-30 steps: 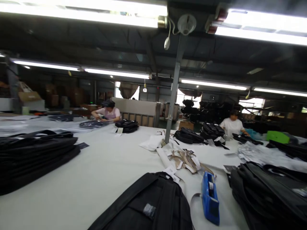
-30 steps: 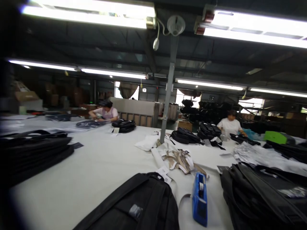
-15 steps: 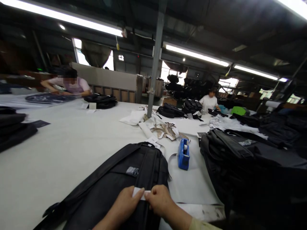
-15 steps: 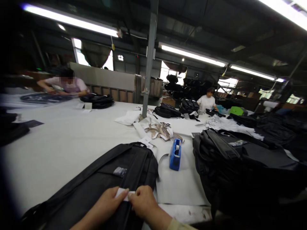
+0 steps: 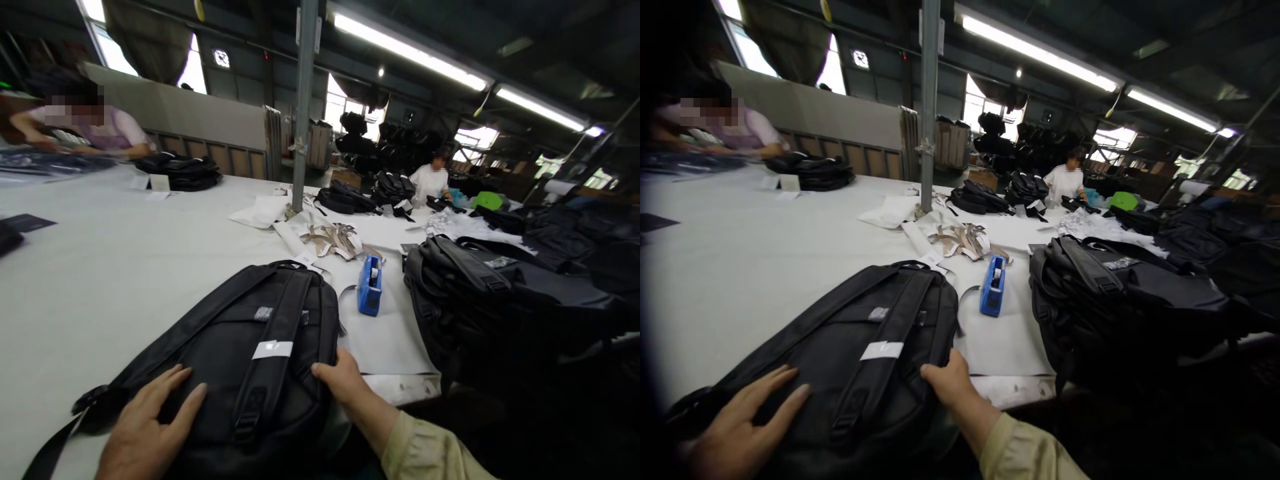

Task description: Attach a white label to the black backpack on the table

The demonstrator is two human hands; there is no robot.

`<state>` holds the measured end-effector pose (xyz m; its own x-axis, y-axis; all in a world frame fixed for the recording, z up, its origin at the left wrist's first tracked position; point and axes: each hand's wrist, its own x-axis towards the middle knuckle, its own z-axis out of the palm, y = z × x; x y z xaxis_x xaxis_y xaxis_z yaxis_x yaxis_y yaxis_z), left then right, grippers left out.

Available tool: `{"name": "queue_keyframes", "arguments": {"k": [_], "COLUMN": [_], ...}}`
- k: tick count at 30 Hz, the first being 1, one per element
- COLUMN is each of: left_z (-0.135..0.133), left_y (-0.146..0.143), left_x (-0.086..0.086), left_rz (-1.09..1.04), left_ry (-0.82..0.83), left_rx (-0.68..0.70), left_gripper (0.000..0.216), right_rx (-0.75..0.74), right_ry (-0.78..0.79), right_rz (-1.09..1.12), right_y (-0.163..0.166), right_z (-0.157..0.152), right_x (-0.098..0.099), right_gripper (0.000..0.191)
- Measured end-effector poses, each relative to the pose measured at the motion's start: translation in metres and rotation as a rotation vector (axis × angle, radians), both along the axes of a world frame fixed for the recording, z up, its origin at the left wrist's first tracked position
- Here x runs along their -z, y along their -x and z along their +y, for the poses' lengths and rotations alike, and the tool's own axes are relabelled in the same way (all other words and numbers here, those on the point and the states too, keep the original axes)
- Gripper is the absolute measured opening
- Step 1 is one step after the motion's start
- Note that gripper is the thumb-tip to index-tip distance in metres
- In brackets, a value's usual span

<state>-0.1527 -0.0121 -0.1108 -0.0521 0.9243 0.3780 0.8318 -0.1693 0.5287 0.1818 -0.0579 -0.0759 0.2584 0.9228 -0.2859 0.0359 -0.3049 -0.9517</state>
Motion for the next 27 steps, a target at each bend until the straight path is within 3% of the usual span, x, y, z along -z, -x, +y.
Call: {"name": "queue_keyframes", "arguments": {"k": [4, 8, 10, 12, 14, 16, 19, 22, 25, 27], "left_z": [-0.013, -0.018, -0.021, -0.025, -0.028, -0.031, -0.031, -0.028, -0.022, -0.017], "left_y": [-0.039, -0.035, -0.025, -0.019, -0.019, -0.027, -0.053, -0.081, -0.101, -0.107], "left_x": [-0.005, 0.002, 0.004, 0.004, 0.001, -0.006, -0.023, -0.041, -0.050, -0.047], "left_rz": [-0.082, -0.095, -0.039, 0.060, 0.171, 0.245, 0.298, 0.353, 0.401, 0.401], "left_ry": [-0.037, -0.060, -0.107, -0.154, -0.210, -0.252, -0.178, 0.060, 0.309, 0.437], "left_rx": [0.225, 0.470, 0.517, 0.542, 0.515, 0.472, 0.451, 0.448, 0.435, 0.433], "left_gripper": [0.047, 0.041, 0.046, 0.054, 0.062, 0.062, 0.056, 0.065, 0.075, 0.062], "right_rx": [0.162, 0.221, 0.036, -0.294, -0.572, -0.732, -0.856, -0.917, -0.972, -0.945], "right_ry": [-0.096, -0.239, -0.461, -0.651, -0.688, -0.644, -0.526, -0.427, -0.377, -0.335], "right_rz": [-0.242, -0.529, -0.715, -0.899, -0.997, -1.044, -1.101, -1.179, -1.189, -1.137], "right_y": [-0.045, -0.073, -0.074, -0.072, -0.069, -0.067, -0.059, -0.049, -0.041, -0.039], "right_z": [0.033, 0.015, -0.003, -0.016, -0.018, -0.009, 0.012, 0.023, 0.028, 0.037], "right_x": [0.002, 0.004, -0.002, -0.012, -0.023, -0.034, -0.047, -0.053, -0.047, -0.038], "right_gripper": [0.036, 0.036, 0.036, 0.038, 0.042, 0.043, 0.055, 0.067, 0.058, 0.039]}}
